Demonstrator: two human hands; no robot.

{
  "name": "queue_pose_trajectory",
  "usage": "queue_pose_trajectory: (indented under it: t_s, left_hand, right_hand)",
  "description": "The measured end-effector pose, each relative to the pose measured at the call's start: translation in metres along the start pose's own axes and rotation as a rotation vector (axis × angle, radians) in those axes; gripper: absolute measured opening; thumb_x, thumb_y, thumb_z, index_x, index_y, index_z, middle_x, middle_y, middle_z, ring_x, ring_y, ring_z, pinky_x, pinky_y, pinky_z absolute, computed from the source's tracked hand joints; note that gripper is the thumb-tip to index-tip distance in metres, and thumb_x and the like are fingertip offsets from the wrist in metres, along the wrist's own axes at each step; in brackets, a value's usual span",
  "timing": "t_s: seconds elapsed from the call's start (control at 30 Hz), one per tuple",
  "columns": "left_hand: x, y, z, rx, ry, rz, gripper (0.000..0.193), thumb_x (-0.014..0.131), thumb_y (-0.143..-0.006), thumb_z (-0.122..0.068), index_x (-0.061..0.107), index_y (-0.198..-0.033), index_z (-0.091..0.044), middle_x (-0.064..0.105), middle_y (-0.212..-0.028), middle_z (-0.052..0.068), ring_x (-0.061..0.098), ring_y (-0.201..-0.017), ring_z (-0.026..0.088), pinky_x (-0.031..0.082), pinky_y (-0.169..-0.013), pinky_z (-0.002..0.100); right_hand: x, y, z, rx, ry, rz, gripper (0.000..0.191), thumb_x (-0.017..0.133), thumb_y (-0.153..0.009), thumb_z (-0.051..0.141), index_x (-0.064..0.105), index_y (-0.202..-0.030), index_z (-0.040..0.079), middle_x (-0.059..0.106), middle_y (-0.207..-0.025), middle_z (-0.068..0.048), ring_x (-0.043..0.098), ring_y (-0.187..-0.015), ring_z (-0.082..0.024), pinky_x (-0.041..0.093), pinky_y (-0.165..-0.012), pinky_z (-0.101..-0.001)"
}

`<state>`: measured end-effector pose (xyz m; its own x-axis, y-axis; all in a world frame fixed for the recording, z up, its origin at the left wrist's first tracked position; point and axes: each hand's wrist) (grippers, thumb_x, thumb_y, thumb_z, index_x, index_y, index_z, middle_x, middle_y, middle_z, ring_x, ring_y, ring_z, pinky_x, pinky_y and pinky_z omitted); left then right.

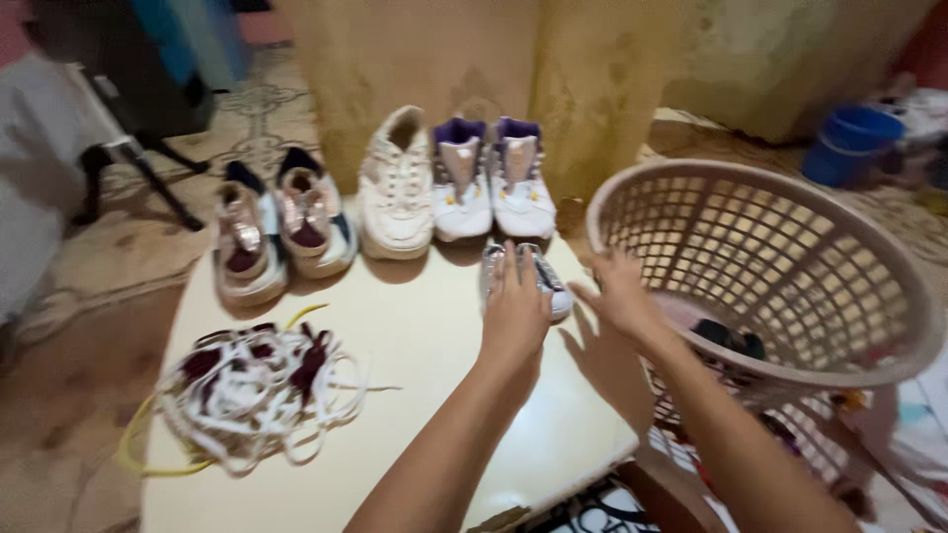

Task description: The person sits on the floor at a small table with several pairs of shoes and loose laces. They pull the laces out of a pair of small silver sneakers, then thread the laces back through the eyelets and tie them, handling the shoes one at a time.

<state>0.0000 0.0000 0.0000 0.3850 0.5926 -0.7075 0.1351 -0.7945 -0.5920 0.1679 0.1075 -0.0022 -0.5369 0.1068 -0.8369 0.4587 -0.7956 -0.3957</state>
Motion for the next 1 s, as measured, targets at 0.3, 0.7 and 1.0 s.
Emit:
queue_pose_trajectory:
  t_s: [0.3,0.7,1.0]
  left_hand:
    - [0.090,-0.080,-0.099,-0.233,0.283,0.270,0.074,0.063,-0.092,-0.021,0.029,-0.150,0.010,0.036,-0.152,0.034,0.047,-0.136,0.047,0.041,-0.112,0.047]
    - [0.122,-0.095,-0.102,-0.990,0.762,0.172,0.084,0.060,-0.080,-0.005,0.027,-0.157,-0.012,0.066,-0.127,0.020,0.068,-0.108,0.036,0.054,-0.091,0.045]
    - [0.168,-0.094,-0.088,-0.814,1.239,-0.146,0.073,0.049,-0.075,0.014,0.055,-0.143,-0.011,0.067,-0.104,0.011,0.061,-0.076,0.022,0.051,-0.062,0.034]
  right_hand:
    - [-0.124,0.068,-0.048,0.332,0.087,0.491,0.059,0.080,-0.071,0.035,0.068,-0.123,0.010,0.076,-0.108,-0.016,0.076,-0.092,-0.031,0.061,-0.081,-0.0415]
    - [-0.100,0.094,-0.049,0.323,0.393,0.315,0.023,0.069,-0.083,0.032,0.079,-0.098,0.019,0.074,-0.087,-0.015,0.073,-0.085,-0.033,0.058,-0.080,-0.0465]
    - [-0.106,0.092,-0.094,0.550,-0.183,0.623,0.049,0.061,-0.094,0.051,0.077,-0.119,0.013,0.077,-0.104,-0.022,0.069,-0.089,-0.046,0.056,-0.077,-0.0537]
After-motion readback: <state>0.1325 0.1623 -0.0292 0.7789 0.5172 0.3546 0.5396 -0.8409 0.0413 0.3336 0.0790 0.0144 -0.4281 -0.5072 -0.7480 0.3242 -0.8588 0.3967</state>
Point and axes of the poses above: each hand's wrist, its own y-axis away from the middle knuckle, its own x-axis out of the palm, z = x × y
